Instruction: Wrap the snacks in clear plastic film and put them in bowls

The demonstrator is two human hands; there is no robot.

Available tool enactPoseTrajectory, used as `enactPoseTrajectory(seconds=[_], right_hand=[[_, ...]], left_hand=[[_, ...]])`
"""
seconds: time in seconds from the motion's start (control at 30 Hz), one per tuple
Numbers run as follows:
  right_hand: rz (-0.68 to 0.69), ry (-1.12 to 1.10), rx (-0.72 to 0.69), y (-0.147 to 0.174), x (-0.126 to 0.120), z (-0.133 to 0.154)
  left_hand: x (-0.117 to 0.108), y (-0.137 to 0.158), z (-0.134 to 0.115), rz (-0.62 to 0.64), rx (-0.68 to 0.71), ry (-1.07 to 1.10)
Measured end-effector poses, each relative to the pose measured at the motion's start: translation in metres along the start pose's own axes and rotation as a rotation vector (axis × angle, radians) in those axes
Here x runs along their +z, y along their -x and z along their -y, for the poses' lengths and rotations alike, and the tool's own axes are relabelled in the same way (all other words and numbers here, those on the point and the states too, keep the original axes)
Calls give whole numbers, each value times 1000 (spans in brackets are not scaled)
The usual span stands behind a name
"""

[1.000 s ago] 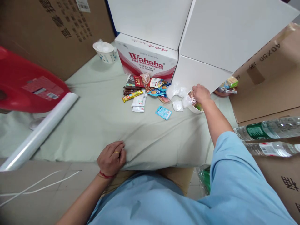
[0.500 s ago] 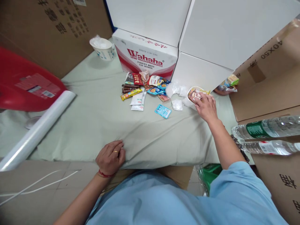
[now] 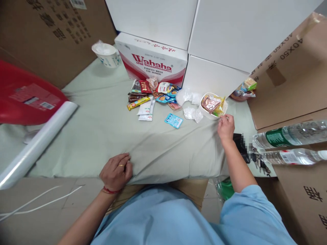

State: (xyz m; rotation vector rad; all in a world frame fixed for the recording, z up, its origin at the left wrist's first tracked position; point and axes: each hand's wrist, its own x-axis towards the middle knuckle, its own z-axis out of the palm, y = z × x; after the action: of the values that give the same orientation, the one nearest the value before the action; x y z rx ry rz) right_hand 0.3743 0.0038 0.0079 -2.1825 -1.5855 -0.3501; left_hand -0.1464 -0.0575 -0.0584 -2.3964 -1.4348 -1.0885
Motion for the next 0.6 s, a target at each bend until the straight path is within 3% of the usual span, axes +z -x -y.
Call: enactPoseTrajectory(seconds=[0.2,0.3,0.37,0.43,0.5,0.6], right_hand=[[249,-184,-176,15,6,52],[323,-214,-103,10,19,77],[299,-312,7,8,21,90],[229,-570,175,17,16,105],[252,-974,371,37,6,125],[514,-1546,574,84,-9,163]], left_hand=[[2,0,-1,-9,-12,2],[-2,-5,-1,13,-23,55],[-9,-9,-2,44,-88,153],[-17,-15,-6,76,-233,304],[-24,-21,-16,115,-429,475],[-28,-36,-42,274,-702,784]])
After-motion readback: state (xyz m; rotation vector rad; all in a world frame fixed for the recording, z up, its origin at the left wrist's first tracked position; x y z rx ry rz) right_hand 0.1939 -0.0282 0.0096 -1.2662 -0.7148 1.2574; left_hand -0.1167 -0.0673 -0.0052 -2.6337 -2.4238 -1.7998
